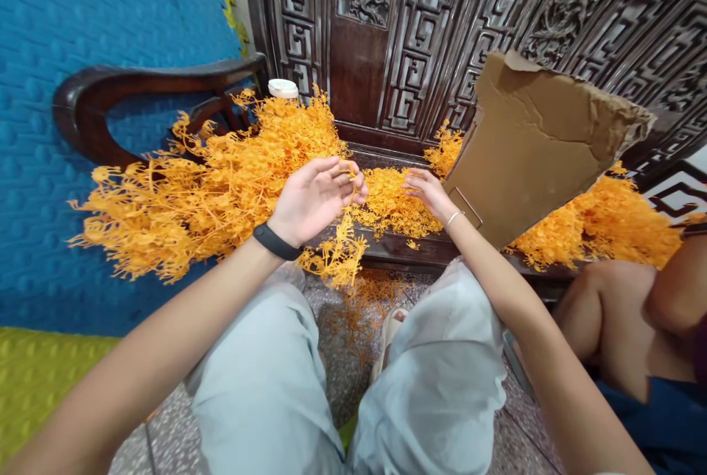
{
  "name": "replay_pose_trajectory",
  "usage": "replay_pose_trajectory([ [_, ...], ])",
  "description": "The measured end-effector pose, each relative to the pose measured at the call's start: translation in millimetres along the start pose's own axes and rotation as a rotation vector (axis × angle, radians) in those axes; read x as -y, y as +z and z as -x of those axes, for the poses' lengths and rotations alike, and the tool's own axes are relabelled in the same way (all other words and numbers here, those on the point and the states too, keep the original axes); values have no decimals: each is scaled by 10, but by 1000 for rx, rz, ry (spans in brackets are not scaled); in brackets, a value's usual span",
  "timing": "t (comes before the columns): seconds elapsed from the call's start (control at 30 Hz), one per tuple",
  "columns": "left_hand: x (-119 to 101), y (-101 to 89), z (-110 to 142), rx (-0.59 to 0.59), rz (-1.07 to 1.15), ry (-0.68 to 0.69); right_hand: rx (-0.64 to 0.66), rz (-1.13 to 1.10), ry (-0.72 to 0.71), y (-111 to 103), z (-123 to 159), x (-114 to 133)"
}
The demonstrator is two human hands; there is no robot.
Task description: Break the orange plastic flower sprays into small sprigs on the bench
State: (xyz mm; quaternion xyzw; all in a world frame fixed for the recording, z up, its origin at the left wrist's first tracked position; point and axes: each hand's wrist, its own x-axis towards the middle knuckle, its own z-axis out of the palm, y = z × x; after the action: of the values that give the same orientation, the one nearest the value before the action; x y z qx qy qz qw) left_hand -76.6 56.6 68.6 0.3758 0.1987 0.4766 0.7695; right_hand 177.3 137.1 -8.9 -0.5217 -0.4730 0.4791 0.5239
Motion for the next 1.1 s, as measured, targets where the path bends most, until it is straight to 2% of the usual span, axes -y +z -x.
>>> replay_pose_trajectory([
  [0.1, 40, -11, -26, 54, -36, -33, 333, -45, 52, 115, 165, 109],
  [0.27, 125, -42, -82, 83, -69, -44, 888, 59, 40, 416, 487, 331],
  [0.33, 145, -40, -91, 86, -91, -23, 1014, 80, 56, 531, 593, 394],
  [0.4, 153, -25, -91, 79, -113, 13, 970, 106, 49, 632, 669, 425],
  [0.5, 157, 5, -87, 49, -159, 80, 777, 122, 18, 760, 728, 407],
  [0.57, 162, 11, -91, 33, -215, 145, 695, 110, 0, 828, 739, 372],
  [0.73, 142, -58, -116, -14, -356, 191, 610, 55, -57, 885, 720, 342],
  [0.8, 116, -108, -126, -85, -347, 242, 552, -4, -80, 860, 714, 377],
  [0.93, 97, -218, -159, -316, -235, 369, 463, -89, -128, 791, 724, 477],
  [1.0, 123, -263, -177, -345, -205, 307, 451, -81, -157, 777, 736, 512],
  [1.1, 184, -306, -186, -173, -241, 102, 463, -46, -203, 787, 754, 535],
])
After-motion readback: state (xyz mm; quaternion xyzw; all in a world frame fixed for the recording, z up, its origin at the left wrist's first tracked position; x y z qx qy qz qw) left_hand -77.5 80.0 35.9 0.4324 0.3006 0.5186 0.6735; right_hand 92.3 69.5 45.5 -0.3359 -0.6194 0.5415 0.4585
